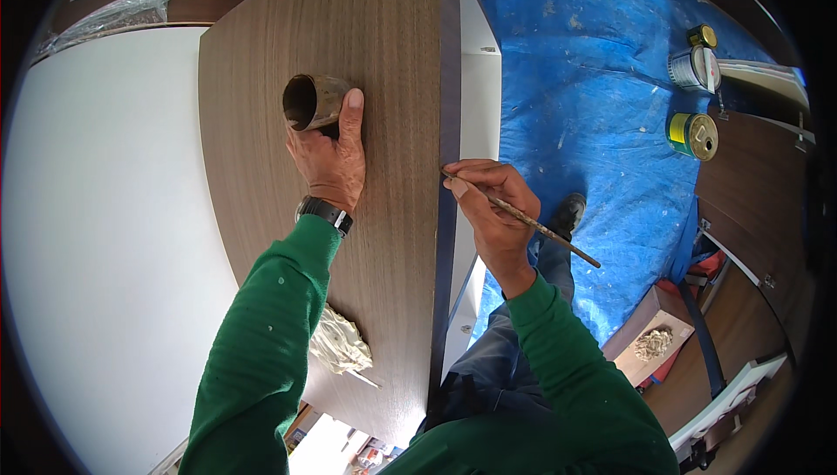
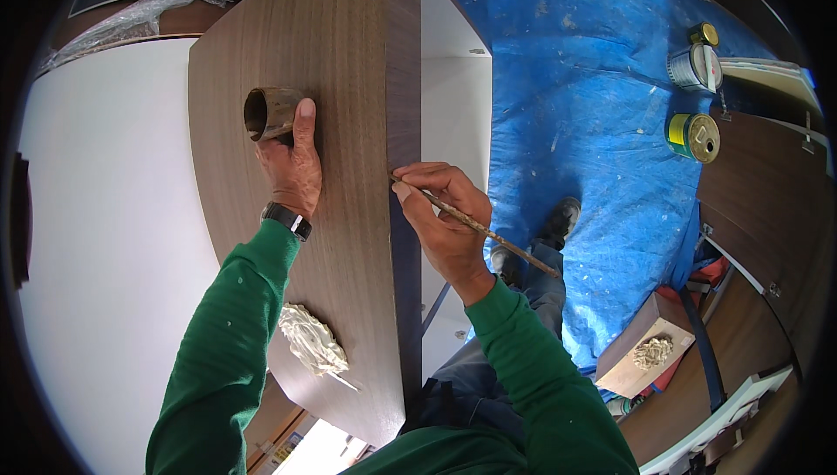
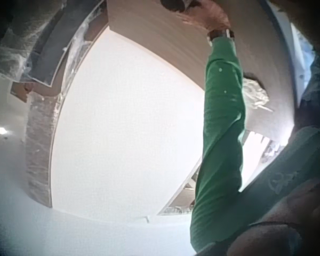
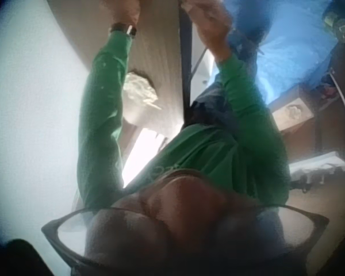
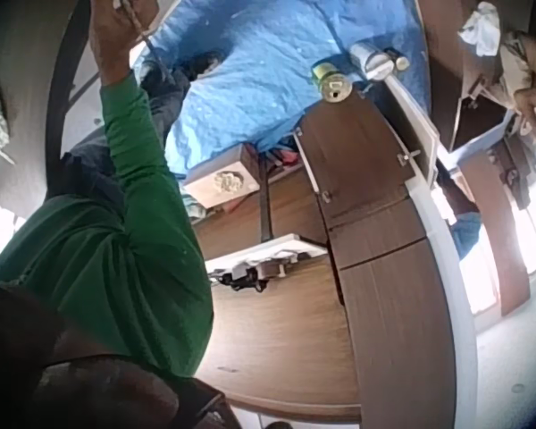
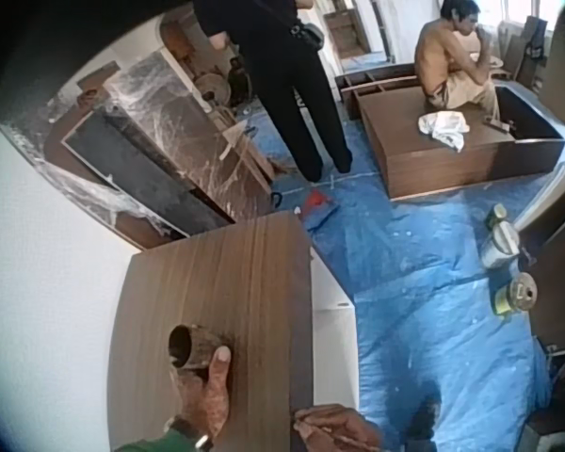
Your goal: The person paints the edge of a wooden cabinet panel using a brush dipped into a small container held in the other hand.
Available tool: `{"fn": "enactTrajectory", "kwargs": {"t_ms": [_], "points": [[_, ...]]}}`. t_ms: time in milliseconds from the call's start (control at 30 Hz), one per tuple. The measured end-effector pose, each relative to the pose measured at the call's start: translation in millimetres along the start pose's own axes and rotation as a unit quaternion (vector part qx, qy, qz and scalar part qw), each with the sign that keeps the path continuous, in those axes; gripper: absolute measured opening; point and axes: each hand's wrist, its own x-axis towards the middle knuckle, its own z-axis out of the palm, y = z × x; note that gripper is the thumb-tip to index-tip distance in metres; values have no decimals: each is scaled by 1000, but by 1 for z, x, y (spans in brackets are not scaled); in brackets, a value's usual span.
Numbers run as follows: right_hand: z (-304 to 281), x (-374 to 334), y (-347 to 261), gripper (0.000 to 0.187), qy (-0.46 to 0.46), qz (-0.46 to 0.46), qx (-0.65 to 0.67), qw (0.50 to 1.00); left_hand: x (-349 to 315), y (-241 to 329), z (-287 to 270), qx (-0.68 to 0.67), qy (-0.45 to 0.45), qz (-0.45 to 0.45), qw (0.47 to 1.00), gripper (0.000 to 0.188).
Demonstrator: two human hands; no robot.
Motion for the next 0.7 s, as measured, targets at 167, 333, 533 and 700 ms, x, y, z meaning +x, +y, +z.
{"fn": "enactTrajectory", "kwargs": {"t_ms": [167,333,533,700], "points": [[-2,0,1,10,-10,2,-3,1000,-1,-1,1,5,3,-1,1000,75],[-3,-1,-1,9,-19,2,-13,1000,0,-5,-1,1,-6,-9,1000,75],[-4,-4,-1,9,-23,6,-14,1000,0,-5,0,-2,-5,-5,1000,76],[-6,-6,1,9,-26,2,-24,999,1,-3,1,-5,-3,-3,1000,76]]}}
